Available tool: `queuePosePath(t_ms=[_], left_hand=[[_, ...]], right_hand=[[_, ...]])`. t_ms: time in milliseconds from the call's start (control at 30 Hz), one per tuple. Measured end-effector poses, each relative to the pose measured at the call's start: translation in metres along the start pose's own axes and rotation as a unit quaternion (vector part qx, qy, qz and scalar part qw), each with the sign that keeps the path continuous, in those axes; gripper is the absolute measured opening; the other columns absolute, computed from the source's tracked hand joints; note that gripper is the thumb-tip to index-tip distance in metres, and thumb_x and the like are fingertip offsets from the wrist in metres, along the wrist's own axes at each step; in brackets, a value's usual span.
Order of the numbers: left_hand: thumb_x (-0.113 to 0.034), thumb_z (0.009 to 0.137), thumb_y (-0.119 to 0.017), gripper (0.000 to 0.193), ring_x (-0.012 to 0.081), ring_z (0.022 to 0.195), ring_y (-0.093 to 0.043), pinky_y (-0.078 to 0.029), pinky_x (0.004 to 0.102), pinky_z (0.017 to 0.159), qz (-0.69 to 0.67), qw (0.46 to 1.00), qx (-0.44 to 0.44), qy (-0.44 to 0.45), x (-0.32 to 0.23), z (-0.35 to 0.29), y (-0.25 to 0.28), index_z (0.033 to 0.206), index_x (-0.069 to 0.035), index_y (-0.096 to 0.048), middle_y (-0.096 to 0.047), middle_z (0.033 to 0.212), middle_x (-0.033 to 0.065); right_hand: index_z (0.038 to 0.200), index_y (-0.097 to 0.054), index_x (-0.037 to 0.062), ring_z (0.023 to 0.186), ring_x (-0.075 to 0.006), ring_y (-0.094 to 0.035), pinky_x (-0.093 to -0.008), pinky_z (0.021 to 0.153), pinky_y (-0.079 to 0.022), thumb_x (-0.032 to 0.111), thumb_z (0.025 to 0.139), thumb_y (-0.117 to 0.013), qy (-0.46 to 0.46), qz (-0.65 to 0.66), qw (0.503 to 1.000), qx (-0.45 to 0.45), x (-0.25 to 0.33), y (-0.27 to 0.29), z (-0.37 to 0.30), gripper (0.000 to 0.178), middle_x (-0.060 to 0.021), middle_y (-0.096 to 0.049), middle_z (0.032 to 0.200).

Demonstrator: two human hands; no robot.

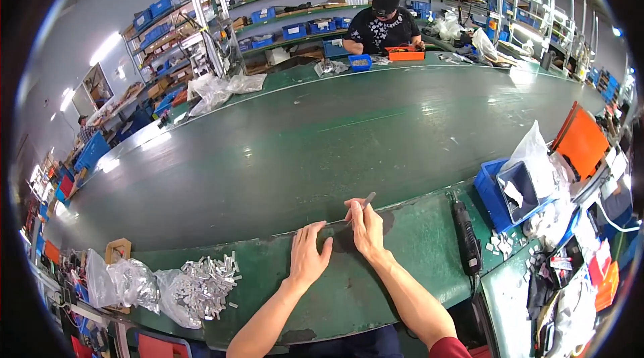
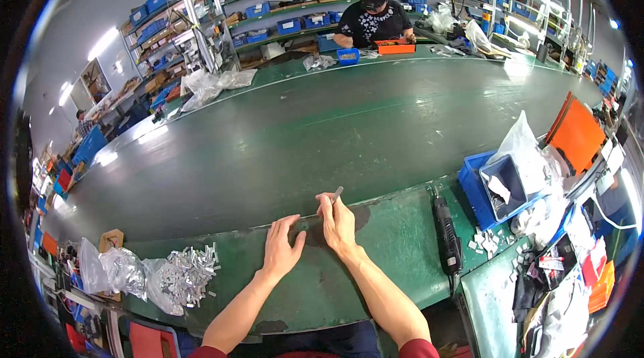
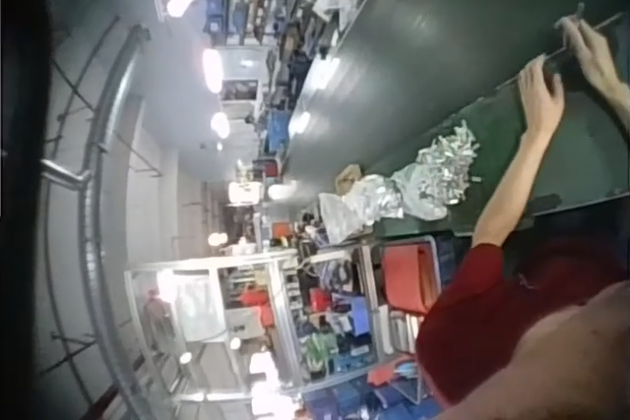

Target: Assembling small electronic components using pliers on a production line.

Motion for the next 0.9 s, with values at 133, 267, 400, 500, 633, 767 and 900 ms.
queuePosePath(t_ms=[133, 267, 400, 500, 633, 767, 900], left_hand=[[-0.003, 0.087, -0.069, 0.033, 0.0320, 0.101, -0.064, -0.053, 0.0388, 0.087, -0.066, 0.997, 0.031, 0.035, 0.013, -0.011, 0.005, 0.118, 0.000, -0.060, -0.065, 0.116, 0.0152], [0.001, 0.086, -0.068, 0.032, 0.0322, 0.104, -0.063, -0.053, 0.0390, 0.089, -0.109, 0.990, 0.026, 0.085, 0.024, -0.013, 0.011, 0.117, -0.002, -0.061, -0.066, 0.114, 0.0140], [0.002, 0.086, -0.068, 0.026, 0.0322, 0.105, -0.063, -0.052, 0.0392, 0.091, -0.113, 0.991, 0.032, 0.057, 0.019, -0.010, 0.013, 0.111, -0.003, -0.064, -0.066, 0.114, 0.0127], [0.000, 0.086, -0.067, 0.024, 0.0334, 0.106, -0.062, -0.051, 0.0409, 0.092, -0.116, 0.991, 0.037, 0.056, 0.022, -0.012, 0.015, 0.109, -0.003, -0.063, -0.066, 0.113, 0.0123], [0.000, 0.085, -0.067, 0.023, 0.0333, 0.106, -0.062, -0.051, 0.0411, 0.092, -0.123, 0.989, 0.043, 0.065, 0.022, -0.013, 0.015, 0.108, -0.004, -0.064, -0.066, 0.114, 0.0119], [0.001, 0.085, -0.068, 0.020, 0.0325, 0.106, -0.063, -0.051, 0.0403, 0.091, -0.121, 0.989, 0.046, 0.066, 0.021, -0.013, 0.014, 0.104, -0.004, -0.066, -0.066, 0.114, 0.0110], [0.002, 0.084, -0.069, 0.018, 0.0316, 0.107, -0.063, -0.051, 0.0393, 0.092, -0.123, 0.989, 0.051, 0.065, 0.022, -0.012, 0.015, 0.101, -0.004, -0.068, -0.066, 0.113, 0.0108]], right_hand=[[0.114, -0.065, 0.0014, 0.065, -0.0101, -0.052, -0.0271, 0.060, -0.043, 0.025, 0.108, -0.047, 0.016, -0.005, 1.000, 0.008, -0.001, -0.005, -0.001, 0.030, -0.0029, -0.060, 0.076], [0.115, -0.065, -0.0001, 0.062, -0.0052, -0.046, -0.0229, 0.056, -0.039, 0.024, 0.109, -0.048, 0.032, 0.003, 0.999, 0.014, -0.002, -0.012, -0.004, 0.030, -0.0001, -0.059, 0.078], [0.112, -0.067, 0.0002, 0.067, -0.0072, -0.050, -0.0249, 0.062, -0.043, 0.026, 0.108, -0.050, 0.000, -0.062, 0.997, 0.049, -0.007, -0.017, -0.001, 0.031, -0.0003, -0.059, 0.078], [0.110, -0.067, 0.0002, 0.069, -0.0088, -0.052, -0.0262, 0.064, -0.045, 0.026, 0.107, -0.052, -0.008, -0.067, 0.997, 0.044, -0.007, -0.019, -0.002, 0.030, -0.0012, -0.060, 0.079], [0.109, -0.068, 0.0007, 0.070, -0.0104, -0.053, -0.0276, 0.064, -0.046, 0.026, 0.107, -0.053, 0.004, -0.033, 0.999, 0.008, -0.003, -0.013, -0.003, 0.030, -0.0032, -0.061, 0.080], [0.108, -0.068, 0.0019, 0.070, -0.0104, -0.054, -0.0276, 0.065, -0.046, 0.027, 0.107, -0.053, -0.021, -0.094, 0.994, 0.054, -0.012, -0.016, -0.001, 0.030, -0.0026, -0.061, 0.080], [0.108, -0.069, 0.0014, 0.071, -0.0109, -0.054, -0.0278, 0.065, -0.046, 0.029, 0.107, -0.052, -0.015, -0.090, 0.995, 0.044, -0.010, -0.016, -0.002, 0.032, -0.0028, -0.062, 0.080]])
Point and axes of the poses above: each hand's wrist, its own z-axis towards the middle knuckle, its own y-axis out of the back of the hand, x = y × z, the point moved 6 cm from there along z, towards the middle knuckle
